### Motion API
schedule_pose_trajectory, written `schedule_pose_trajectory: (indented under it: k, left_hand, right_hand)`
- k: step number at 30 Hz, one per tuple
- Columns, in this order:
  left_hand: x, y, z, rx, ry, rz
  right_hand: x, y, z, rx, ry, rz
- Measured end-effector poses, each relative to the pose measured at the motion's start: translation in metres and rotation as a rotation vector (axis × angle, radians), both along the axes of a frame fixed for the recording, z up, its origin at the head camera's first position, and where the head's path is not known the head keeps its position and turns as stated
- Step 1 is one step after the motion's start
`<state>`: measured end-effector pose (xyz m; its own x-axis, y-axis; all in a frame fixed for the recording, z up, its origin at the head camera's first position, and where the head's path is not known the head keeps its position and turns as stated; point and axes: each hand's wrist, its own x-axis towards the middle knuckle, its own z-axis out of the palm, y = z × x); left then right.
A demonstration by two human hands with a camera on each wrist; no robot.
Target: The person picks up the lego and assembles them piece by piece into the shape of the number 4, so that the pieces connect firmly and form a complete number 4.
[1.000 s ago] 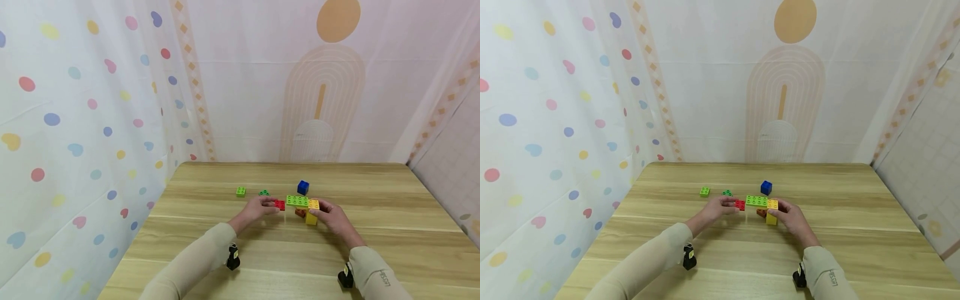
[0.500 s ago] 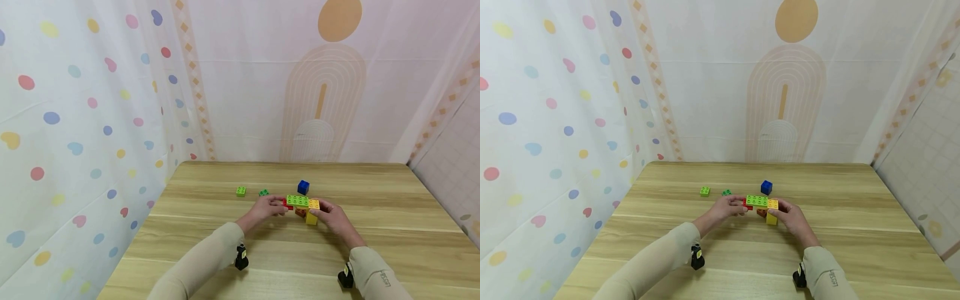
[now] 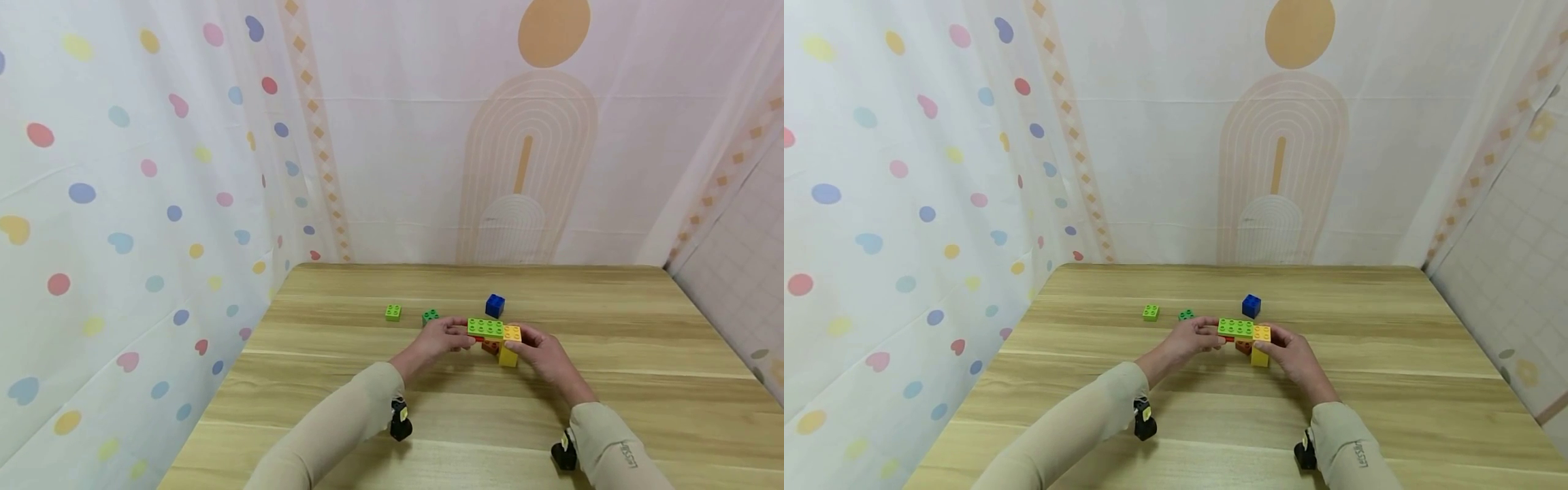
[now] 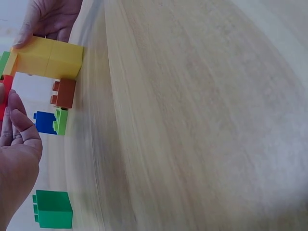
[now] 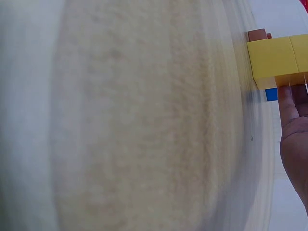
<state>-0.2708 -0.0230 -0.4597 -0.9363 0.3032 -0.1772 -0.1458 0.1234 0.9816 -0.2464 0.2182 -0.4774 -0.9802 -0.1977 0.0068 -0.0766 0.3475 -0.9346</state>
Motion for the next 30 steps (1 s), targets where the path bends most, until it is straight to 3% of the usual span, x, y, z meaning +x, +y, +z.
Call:
schedule_pose_trajectory:
  k: [14, 30]
  left_hand:
    - [0.000, 0.005, -0.002, 0.168, -0.082, 0.050]
    - [0.006, 0.022, 0.009, 0.080, -0.040, 0.156]
  right_hand:
    - [0.001, 0.000, -0.001, -0.003, -0.007, 0.005]
    - [0.003, 0.000, 0.003, -0.014, -0.011, 0.005]
